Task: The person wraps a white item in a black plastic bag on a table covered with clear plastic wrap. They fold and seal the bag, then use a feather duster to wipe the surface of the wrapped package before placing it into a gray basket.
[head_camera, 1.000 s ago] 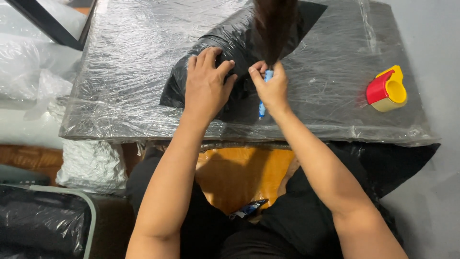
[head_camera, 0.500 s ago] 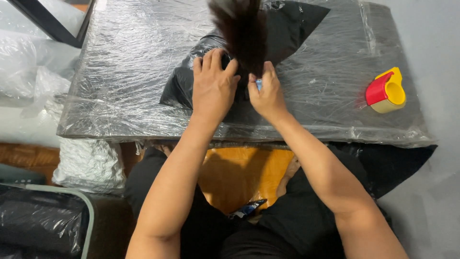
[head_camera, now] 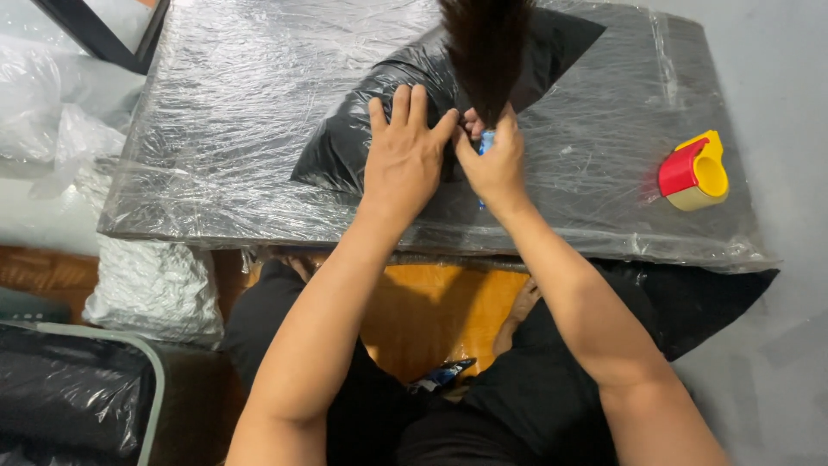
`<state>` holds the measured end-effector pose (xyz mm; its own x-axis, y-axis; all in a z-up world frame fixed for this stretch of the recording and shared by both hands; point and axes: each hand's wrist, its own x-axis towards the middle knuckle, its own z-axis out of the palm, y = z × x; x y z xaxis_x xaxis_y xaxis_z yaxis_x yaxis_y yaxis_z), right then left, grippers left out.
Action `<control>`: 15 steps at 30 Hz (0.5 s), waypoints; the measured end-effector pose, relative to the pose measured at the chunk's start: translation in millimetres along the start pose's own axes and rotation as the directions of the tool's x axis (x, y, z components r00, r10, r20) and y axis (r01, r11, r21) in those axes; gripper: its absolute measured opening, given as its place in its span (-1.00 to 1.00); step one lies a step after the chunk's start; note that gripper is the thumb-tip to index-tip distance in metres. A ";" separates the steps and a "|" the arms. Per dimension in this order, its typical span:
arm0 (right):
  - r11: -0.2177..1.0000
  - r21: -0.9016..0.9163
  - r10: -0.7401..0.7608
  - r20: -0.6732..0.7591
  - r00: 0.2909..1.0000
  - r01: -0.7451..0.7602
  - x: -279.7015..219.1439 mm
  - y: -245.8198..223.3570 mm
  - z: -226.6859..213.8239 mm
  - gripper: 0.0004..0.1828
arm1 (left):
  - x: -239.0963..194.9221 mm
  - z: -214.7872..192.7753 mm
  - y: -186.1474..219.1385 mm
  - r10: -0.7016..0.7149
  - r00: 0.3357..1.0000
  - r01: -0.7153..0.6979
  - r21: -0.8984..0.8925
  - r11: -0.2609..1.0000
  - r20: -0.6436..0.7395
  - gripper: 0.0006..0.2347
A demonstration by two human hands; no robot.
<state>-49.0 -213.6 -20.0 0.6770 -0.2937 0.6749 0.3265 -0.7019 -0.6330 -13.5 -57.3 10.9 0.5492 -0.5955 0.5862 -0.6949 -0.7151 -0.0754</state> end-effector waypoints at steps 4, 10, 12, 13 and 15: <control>0.996 0.047 0.072 -0.001 0.997 -0.072 0.9 3.0 -4.3 -0.80 | -0.6 1.1 -0.1 -0.025 1.000 0.024 -0.032 0.999 -0.006 -0.76; 0.819 0.248 0.497 0.141 0.856 -0.517 8.6 10.1 -44.6 -0.63 | 2.1 -10.0 -12.8 -0.050 0.999 0.047 -0.119 0.992 -0.022 -0.60; 0.812 0.185 0.540 0.125 0.833 -0.554 6.5 31.9 -65.6 -0.68 | 3.9 -18.8 -20.9 -0.064 0.998 0.062 -0.163 0.985 -0.010 -0.49; 0.886 -0.103 0.460 0.072 0.885 -0.452 3.8 47.0 -76.3 -0.61 | 4.1 -22.1 -25.2 -0.069 0.998 0.067 -0.223 0.972 0.000 -0.54; 0.865 -0.388 0.363 0.049 0.930 -0.317 -10.0 54.3 -88.1 -0.44 | 1.4 -26.3 -32.9 -0.073 0.997 0.072 -0.284 0.956 0.008 -0.55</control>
<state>-96.2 -305.9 -27.7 0.7810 -0.4961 0.3795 -0.1881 -0.7662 -0.6145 -2.0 -25.0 35.4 0.6020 -0.5447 0.5839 -0.7566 -0.6228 0.1992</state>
